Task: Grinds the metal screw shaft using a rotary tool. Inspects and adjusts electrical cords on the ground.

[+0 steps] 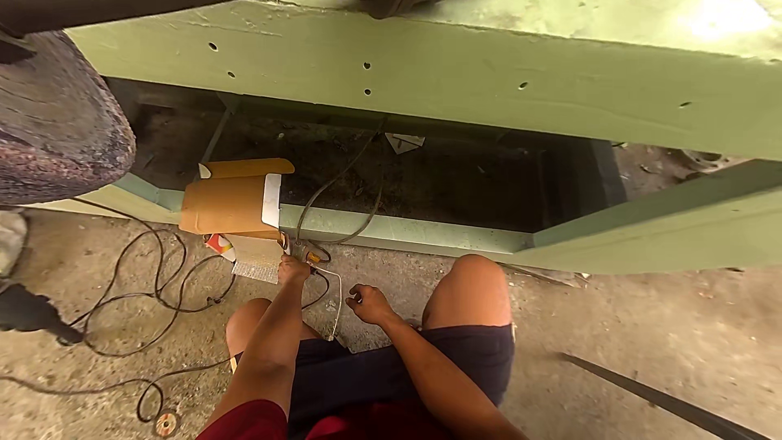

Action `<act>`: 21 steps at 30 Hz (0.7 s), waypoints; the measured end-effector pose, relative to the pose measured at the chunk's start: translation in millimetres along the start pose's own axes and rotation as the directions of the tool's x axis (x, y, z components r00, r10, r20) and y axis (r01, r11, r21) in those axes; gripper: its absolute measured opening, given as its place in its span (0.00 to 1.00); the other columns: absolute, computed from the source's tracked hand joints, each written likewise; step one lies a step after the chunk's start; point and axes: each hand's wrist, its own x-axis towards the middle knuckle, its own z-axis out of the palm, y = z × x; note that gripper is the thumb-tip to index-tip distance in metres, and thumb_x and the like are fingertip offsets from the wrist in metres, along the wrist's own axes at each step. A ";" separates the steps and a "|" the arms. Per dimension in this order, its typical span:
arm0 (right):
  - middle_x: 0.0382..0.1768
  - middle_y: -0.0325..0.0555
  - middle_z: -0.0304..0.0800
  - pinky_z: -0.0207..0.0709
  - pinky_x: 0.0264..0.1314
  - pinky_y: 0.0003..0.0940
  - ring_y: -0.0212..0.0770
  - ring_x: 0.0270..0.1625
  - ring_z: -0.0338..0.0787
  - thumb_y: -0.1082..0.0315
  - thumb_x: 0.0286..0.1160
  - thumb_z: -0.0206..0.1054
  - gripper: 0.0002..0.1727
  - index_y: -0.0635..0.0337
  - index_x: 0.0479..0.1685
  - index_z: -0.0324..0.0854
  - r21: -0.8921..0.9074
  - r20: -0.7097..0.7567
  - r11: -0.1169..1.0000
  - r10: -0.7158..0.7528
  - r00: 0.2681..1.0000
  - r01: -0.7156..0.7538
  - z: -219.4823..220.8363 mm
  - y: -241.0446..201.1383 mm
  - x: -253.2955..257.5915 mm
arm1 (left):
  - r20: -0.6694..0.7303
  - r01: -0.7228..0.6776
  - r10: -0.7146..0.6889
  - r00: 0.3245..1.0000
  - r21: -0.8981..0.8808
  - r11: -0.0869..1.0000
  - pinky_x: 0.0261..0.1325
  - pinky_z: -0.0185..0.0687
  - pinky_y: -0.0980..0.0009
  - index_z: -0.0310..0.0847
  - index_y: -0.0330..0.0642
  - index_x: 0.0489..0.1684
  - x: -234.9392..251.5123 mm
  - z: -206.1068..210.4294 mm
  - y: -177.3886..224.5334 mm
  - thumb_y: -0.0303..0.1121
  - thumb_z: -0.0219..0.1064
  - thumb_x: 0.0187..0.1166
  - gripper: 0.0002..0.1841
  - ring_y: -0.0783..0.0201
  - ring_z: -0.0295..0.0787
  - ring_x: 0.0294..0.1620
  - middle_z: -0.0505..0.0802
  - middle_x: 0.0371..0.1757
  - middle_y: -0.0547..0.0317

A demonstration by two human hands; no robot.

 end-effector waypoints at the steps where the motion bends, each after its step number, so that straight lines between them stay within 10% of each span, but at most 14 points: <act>1: 0.56 0.50 0.94 0.82 0.69 0.53 0.48 0.60 0.93 0.51 0.85 0.63 0.26 0.57 0.72 0.81 -0.003 0.002 1.000 0.000 1.000 0.000 -0.3 -0.1 0.2 | 0.021 -0.010 0.010 1.000 0.026 1.000 0.74 0.79 0.45 0.70 0.33 0.78 -0.1 -1.2 -2.5 0.42 0.74 0.72 0.35 0.44 0.83 0.75 0.85 0.73 0.37; 9: 0.56 0.50 0.94 0.82 0.69 0.55 0.49 0.61 0.93 0.51 0.85 0.62 0.25 0.57 0.72 0.81 -0.006 0.031 1.000 -0.009 0.999 0.010 1.8 -6.0 4.0 | 0.337 -0.248 0.138 0.931 0.307 0.919 0.56 0.87 0.46 0.75 0.30 0.66 -25.5 3.7 -9.1 0.45 0.68 0.76 0.28 0.45 0.92 0.56 0.88 0.61 0.35; 14: 0.54 0.50 0.95 0.82 0.68 0.55 0.49 0.59 0.93 0.51 0.84 0.62 0.24 0.56 0.70 0.82 -0.026 0.046 0.999 -0.034 0.998 0.035 5.2 -10.6 5.6 | 0.448 -0.457 0.278 0.850 0.364 0.812 0.59 0.82 0.34 0.86 0.37 0.55 -45.4 10.8 -12.3 0.49 0.67 0.77 0.23 0.37 0.87 0.63 0.88 0.61 0.33; 21: 0.60 0.58 0.92 0.79 0.72 0.62 0.57 0.66 0.90 0.53 0.84 0.66 0.25 0.56 0.73 0.81 -0.010 0.073 1.000 -0.019 0.997 0.019 4.7 -17.9 -9.4 | 0.540 -0.586 0.394 0.744 0.245 0.772 0.74 0.74 0.34 0.86 0.38 0.65 -68.8 13.0 -15.2 0.48 0.65 0.83 0.24 0.37 0.83 0.72 0.89 0.67 0.35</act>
